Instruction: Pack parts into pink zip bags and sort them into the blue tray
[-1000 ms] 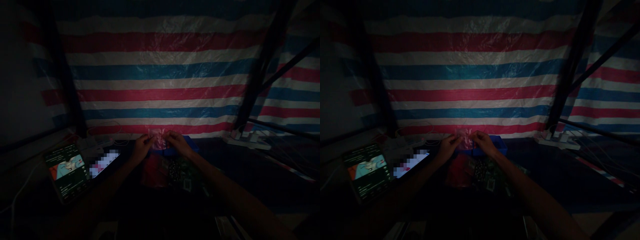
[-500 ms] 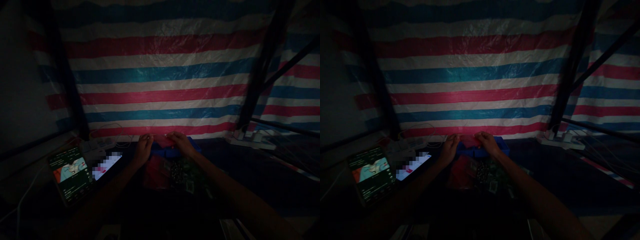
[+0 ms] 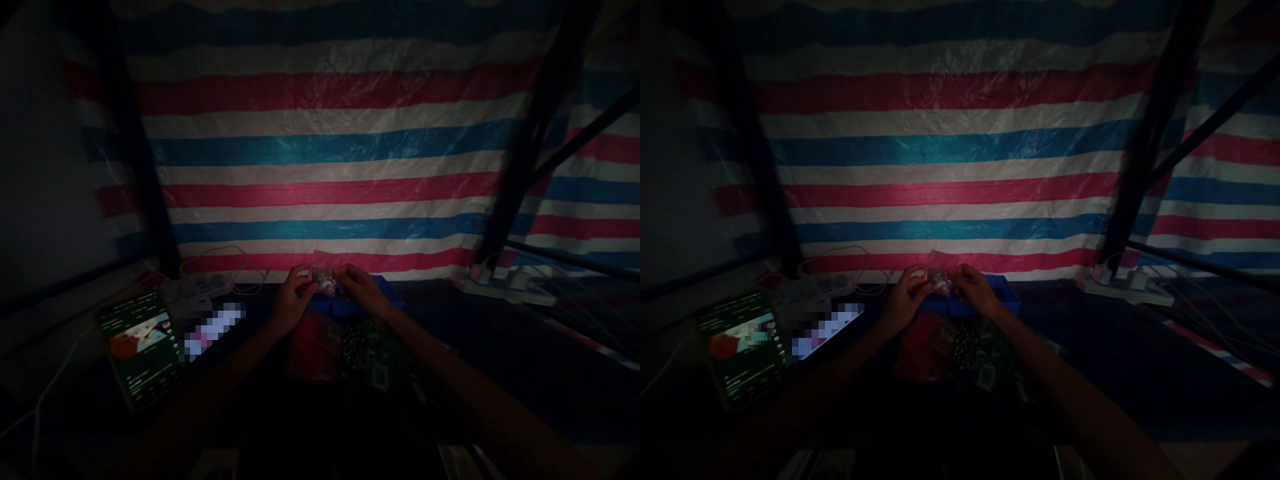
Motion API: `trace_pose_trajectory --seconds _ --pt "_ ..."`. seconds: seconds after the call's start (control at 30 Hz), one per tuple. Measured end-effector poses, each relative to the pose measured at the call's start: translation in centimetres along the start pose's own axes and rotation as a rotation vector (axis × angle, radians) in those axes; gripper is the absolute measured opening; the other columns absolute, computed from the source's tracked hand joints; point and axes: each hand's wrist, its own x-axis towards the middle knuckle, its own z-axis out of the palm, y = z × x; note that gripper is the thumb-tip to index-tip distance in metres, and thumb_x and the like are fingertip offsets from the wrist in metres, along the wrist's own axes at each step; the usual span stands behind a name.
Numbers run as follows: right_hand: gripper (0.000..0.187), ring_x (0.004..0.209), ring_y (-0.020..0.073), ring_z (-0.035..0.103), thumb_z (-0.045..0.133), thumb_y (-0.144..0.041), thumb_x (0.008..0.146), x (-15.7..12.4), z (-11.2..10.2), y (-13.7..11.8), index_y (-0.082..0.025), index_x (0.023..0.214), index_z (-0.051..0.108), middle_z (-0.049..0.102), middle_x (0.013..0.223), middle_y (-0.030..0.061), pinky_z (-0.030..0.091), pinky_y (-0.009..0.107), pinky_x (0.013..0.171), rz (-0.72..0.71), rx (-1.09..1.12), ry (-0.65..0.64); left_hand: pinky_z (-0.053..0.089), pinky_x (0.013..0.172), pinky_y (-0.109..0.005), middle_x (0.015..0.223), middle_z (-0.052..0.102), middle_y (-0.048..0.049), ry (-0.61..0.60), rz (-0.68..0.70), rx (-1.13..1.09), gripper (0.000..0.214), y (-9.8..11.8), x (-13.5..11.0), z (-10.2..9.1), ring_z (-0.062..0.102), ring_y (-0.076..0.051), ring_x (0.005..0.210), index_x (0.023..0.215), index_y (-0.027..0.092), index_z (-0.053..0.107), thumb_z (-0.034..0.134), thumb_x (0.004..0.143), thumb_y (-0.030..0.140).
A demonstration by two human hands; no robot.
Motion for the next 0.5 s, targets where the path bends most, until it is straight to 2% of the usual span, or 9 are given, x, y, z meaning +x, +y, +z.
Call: trace_pose_trajectory --seconds 0.1,0.23,0.33,0.5 --pt "0.04 0.051 0.0128 0.05 0.074 -0.062 0.083 -0.08 0.07 -0.11 -0.025 0.082 0.059 0.059 0.064 -0.0041 0.04 0.026 0.05 0.019 0.002 -0.031 0.054 0.085 -0.032 0.097 0.073 -0.002 0.026 -0.015 -0.022 0.055 -0.27 0.02 0.08 0.073 -0.02 0.091 0.144 0.023 0.045 0.068 0.095 0.034" --pt "0.041 0.051 0.0134 0.051 0.073 -0.063 0.083 -0.07 0.13 -0.14 -0.025 0.087 0.059 0.06 0.063 -0.0041 0.04 0.026 0.049 -0.017 -0.017 -0.055 0.053 0.084 -0.032 0.095 0.071 -0.002 0.03 -0.052 -0.054 0.052 -0.48 0.14 0.08 0.071 -0.019 0.09 0.136 0.021 0.051 0.072 0.091 0.038" --pt "0.042 0.05 0.0137 0.051 0.075 -0.063 0.08 0.08 0.11 0.1 -0.026 0.092 0.059 0.061 0.063 -0.0046 0.039 0.026 0.047 -0.044 -0.035 -0.058 0.054 0.083 -0.032 0.095 0.071 -0.0019 0.021 -0.071 -0.115 0.051 -0.68 0.23 0.12 0.072 -0.019 0.09 0.132 0.022 0.05 0.073 0.09 0.039" --pt "0.044 0.05 0.0138 0.051 0.073 -0.064 0.08 0.27 0.17 0.67 -0.024 0.089 0.06 0.059 0.063 -0.0036 0.039 0.026 0.045 -0.085 -0.074 -0.045 0.054 0.071 -0.026 0.113 0.064 -0.0045 0.066 -0.068 -0.131 0.047 -0.85 0.29 0.03 0.069 -0.014 0.079 0.122 0.023 0.05 0.076 0.087 0.039"
